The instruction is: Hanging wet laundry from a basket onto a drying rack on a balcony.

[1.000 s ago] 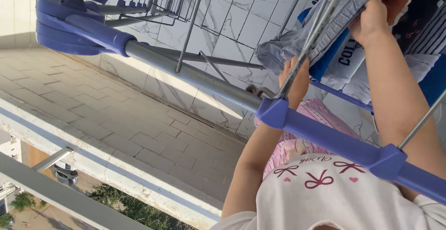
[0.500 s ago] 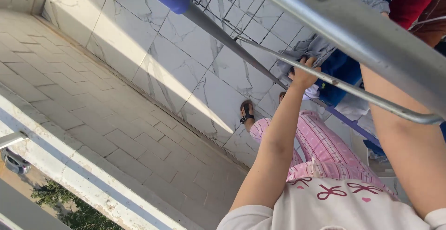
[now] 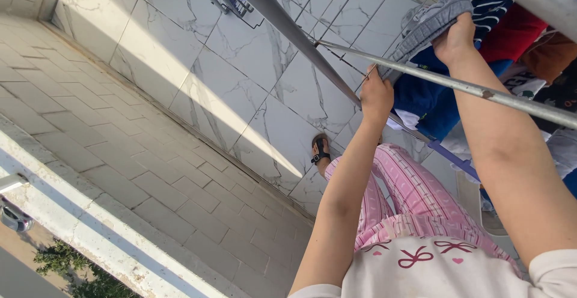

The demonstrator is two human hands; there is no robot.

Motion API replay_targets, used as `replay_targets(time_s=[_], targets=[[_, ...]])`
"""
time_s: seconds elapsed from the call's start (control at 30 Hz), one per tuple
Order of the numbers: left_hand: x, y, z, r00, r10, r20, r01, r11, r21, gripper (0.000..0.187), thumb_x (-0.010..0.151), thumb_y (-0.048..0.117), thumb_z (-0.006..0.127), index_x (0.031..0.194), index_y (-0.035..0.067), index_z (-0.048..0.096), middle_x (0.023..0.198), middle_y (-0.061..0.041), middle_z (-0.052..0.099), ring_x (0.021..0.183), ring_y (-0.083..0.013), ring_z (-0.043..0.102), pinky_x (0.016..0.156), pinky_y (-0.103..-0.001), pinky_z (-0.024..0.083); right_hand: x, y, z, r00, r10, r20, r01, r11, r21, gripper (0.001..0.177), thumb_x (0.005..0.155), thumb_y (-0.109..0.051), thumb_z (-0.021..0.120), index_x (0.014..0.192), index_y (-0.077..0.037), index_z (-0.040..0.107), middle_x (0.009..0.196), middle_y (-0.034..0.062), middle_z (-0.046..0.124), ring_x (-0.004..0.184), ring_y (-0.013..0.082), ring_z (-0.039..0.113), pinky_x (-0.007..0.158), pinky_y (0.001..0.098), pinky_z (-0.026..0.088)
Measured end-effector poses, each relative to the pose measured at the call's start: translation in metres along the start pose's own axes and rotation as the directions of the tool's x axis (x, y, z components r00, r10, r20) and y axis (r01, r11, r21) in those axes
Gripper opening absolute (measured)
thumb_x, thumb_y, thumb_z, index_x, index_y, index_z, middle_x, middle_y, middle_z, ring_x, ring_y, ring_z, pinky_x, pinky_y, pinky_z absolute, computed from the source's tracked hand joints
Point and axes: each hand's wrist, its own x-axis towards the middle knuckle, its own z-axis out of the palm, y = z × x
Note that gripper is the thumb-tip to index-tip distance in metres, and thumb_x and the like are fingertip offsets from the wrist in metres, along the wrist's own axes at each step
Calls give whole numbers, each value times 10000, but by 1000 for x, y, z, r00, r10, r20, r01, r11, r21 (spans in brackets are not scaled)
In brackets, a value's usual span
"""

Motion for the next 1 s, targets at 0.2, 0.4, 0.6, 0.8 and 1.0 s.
replay_targets(time_s=[0.2, 0.4, 0.6, 0.8, 1.0], targets=[[-39, -3, -7, 928, 100, -358, -246, 887, -390, 865, 881, 101, 668, 1559, -51, 153, 1494, -379, 365, 1386, -491, 387, 1032, -483, 487, -27, 53, 57, 939, -208, 275, 252, -133, -959, 761, 733, -421, 672, 1389, -47, 578, 1340, 232, 585, 1257, 476, 539, 992, 713, 374], [-93, -47, -17, 973, 227, 33, -203, 921, -332, 506, 972, 116, 605, 1446, -47, 533, 1450, -294, 578, 1344, -365, 578, 1069, -392, 509, -72, 100, 92, 1000, 14, 19, 23, -674, -738, 663, 911, -584, 566, 1407, -145, 543, 1577, 177, 349, 1446, 454, 304, 1092, 698, 198], [-148, 11, -90, 905, 199, 376, -65, 938, -340, 328, 1001, 166, 608, 1260, -33, 635, 1149, -170, 753, 1052, -259, 751, 911, -342, 585, -217, 97, 76, 973, -225, 50, -10, -257, -966, 640, 938, -504, 647, 1466, -147, 587, 1495, 176, 505, 1425, 408, 427, 1161, 678, 244], [-179, 64, -93, 738, 349, 578, -211, 932, -294, 298, 1008, 198, 613, 1229, 2, 655, 1081, -115, 768, 991, -202, 760, 881, -306, 588, -399, 65, -25, 827, -512, -230, -274, -11, -962, 557, 862, -492, 747, 1243, -88, 702, 1404, 192, 588, 1395, 411, 444, 1083, 639, 332], [-243, 105, -30, 436, 396, 809, -341, 904, -259, 261, 1026, 193, 597, 1226, 40, 665, 1087, -83, 775, 1000, -164, 754, 881, -281, 575, -552, 55, -81, 521, -649, -554, -451, 342, -824, 464, 966, -411, 766, 1179, -2, 715, 1195, 218, 687, 1195, 389, 630, 1019, 464, 505]])
